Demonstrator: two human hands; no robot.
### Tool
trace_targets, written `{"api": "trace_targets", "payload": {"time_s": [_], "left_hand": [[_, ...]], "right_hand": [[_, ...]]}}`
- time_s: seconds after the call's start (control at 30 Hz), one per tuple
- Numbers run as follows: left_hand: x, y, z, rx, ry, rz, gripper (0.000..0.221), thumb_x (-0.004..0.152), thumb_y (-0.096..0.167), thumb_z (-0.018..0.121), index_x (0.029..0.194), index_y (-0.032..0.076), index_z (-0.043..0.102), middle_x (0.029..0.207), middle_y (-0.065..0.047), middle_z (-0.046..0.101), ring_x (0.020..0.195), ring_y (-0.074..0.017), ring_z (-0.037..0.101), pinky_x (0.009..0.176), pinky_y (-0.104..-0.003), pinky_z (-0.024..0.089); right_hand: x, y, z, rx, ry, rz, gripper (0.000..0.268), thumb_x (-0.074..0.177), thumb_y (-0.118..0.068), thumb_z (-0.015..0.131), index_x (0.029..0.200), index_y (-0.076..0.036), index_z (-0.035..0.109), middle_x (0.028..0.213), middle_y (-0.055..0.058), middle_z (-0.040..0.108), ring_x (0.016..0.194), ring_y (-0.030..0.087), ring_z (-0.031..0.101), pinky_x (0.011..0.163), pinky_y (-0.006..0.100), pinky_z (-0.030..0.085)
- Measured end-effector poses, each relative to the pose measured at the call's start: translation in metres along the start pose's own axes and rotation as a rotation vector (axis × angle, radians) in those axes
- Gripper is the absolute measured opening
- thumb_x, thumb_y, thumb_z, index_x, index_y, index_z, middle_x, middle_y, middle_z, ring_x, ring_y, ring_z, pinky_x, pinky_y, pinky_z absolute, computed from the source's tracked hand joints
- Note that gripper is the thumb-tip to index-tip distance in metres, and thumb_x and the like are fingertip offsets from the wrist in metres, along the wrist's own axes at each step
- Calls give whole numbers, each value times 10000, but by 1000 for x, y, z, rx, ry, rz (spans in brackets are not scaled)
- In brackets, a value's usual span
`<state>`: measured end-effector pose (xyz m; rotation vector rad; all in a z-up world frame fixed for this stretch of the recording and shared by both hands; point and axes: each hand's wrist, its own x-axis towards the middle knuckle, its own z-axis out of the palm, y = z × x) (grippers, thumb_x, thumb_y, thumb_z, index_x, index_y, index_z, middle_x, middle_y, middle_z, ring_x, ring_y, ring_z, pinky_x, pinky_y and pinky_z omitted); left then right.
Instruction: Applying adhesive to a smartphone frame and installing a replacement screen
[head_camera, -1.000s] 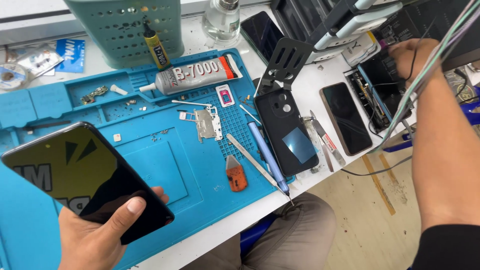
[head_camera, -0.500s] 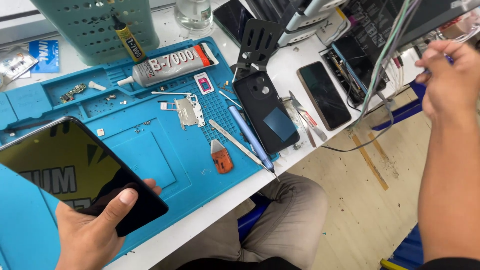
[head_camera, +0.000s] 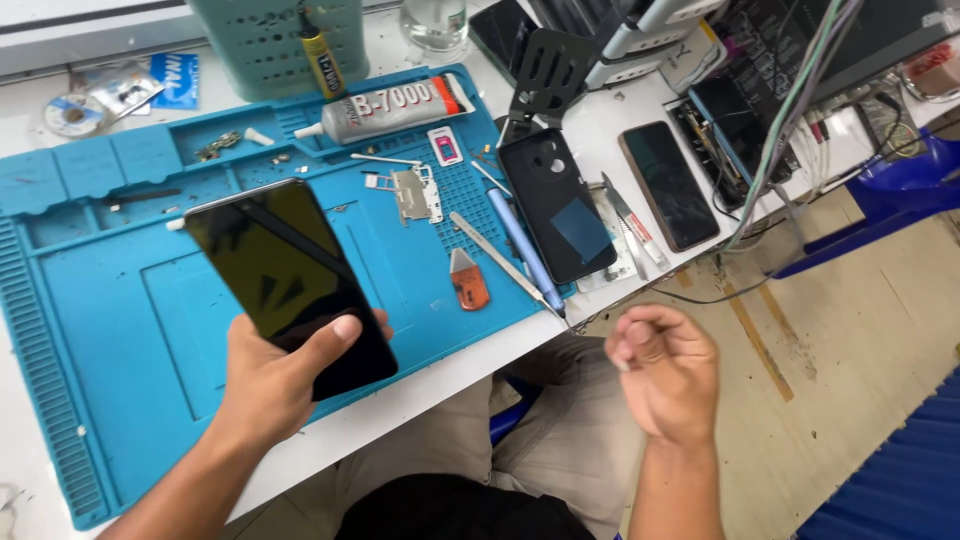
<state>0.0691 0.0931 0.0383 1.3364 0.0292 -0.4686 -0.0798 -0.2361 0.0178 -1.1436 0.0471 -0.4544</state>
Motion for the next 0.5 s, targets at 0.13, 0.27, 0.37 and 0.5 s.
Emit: {"api": "trace_targets", "payload": {"time_s": [0.13,0.27,0.37,0.5], "left_hand": [[-3,-9,2,-55,-32,0,305,816,143,732,982,-111,703,864,-251,793,762,-364,795,702,-493,711],[-8,-11,6,-141,-54,228,237,777,111,844,931,-49,762,785,-169,758,744,-193,689,635,-411,637],[-3,-5,7,-170,-40,218,288,751,125,870,945,-54,755,786,-143,729,741,-186,652,638,-405,611],[8,-13,-11,-77,-66,11,303,756,213,822,931,28,658,834,-35,637,760,-145,598,650,-293,524]], "right_hand": [[0,19,40,-120,18,55,217,937,-45,751,1130,43,707,876,135,736,659,141,576,617,281,485],[7,30,76,-156,-35,81,342,922,68,648,1258,119,610,871,216,676,624,140,534,552,253,460],[11,32,91,-125,-105,156,375,921,27,657,1275,118,573,891,223,672,641,148,566,573,256,480],[11,26,122,-221,-239,260,326,1003,-96,625,1298,12,539,902,129,628,709,150,550,643,275,474]]}}
